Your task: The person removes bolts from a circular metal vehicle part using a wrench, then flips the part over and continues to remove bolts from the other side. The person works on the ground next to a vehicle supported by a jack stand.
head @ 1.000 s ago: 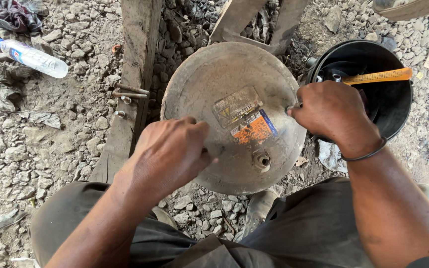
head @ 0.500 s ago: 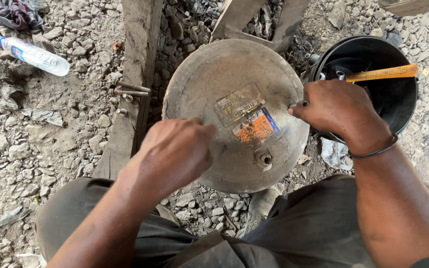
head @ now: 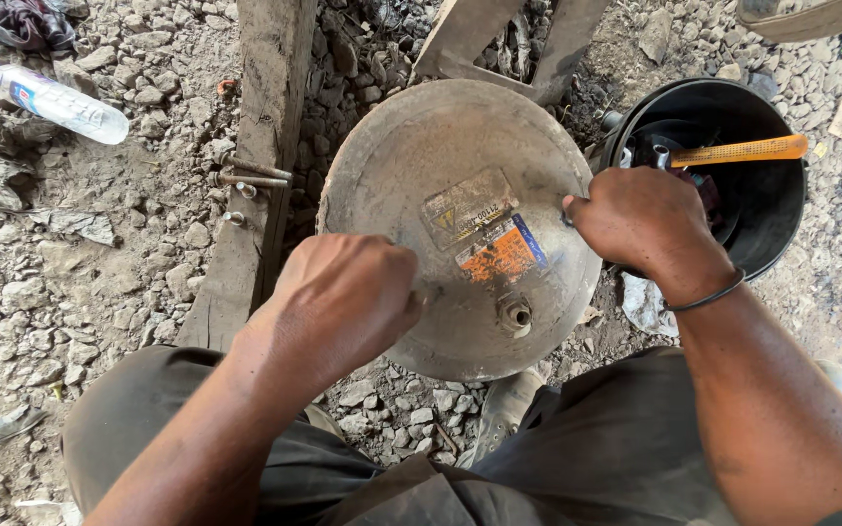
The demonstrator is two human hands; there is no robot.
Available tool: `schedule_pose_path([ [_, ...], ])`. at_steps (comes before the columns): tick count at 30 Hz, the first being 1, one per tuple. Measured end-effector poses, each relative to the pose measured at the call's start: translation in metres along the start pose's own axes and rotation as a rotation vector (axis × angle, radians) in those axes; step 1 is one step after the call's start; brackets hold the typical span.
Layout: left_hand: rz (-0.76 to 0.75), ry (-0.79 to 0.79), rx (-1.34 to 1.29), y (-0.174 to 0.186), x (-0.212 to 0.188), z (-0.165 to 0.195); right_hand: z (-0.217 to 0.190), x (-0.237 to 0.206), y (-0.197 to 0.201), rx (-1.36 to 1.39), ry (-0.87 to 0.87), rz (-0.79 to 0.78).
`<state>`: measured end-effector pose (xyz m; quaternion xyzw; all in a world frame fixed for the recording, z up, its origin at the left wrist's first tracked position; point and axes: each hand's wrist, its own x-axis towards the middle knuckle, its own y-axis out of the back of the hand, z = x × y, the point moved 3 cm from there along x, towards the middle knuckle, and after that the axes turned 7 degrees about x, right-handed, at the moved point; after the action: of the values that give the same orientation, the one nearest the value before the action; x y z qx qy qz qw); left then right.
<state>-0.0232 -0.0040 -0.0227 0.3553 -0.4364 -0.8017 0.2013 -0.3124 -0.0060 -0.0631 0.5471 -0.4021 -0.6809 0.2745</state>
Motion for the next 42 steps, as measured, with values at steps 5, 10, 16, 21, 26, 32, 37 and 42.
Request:
schedule_pose_path([
  [5, 0.160, -0.212, -0.021, -0.003, -0.004, 0.007, 0.006, -0.001, 0.006, 0.027, 0.093, 0.007],
  [10, 0.040, -0.006, -0.033, 0.003, -0.006, 0.002, 0.001, -0.014, 0.012, -0.017, 0.201, 0.114],
  [16, -0.057, -0.026, 0.031, 0.005, -0.001, 0.008, -0.011, -0.016, 0.004, -0.168, 0.148, 0.065],
  [21, 0.180, -0.175, -0.046, 0.011, -0.005, 0.010, -0.010, -0.018, 0.002, -0.110, 0.146, 0.132],
  [26, -0.144, 0.110, 0.091, -0.002, -0.002, -0.001, -0.001, -0.012, 0.004, -0.070, 0.189, 0.098],
  [32, 0.256, -0.255, -0.054, 0.007, -0.006, 0.004, 0.008, -0.010, 0.008, -0.041, 0.201, 0.055],
  [37, -0.030, 0.001, 0.034, -0.001, 0.000, -0.003, 0.010, -0.010, 0.009, -0.033, 0.197, 0.069],
  [42, 0.075, -0.099, 0.033, -0.001, 0.001, 0.001, 0.016, -0.002, 0.009, 0.041, 0.265, 0.012],
])
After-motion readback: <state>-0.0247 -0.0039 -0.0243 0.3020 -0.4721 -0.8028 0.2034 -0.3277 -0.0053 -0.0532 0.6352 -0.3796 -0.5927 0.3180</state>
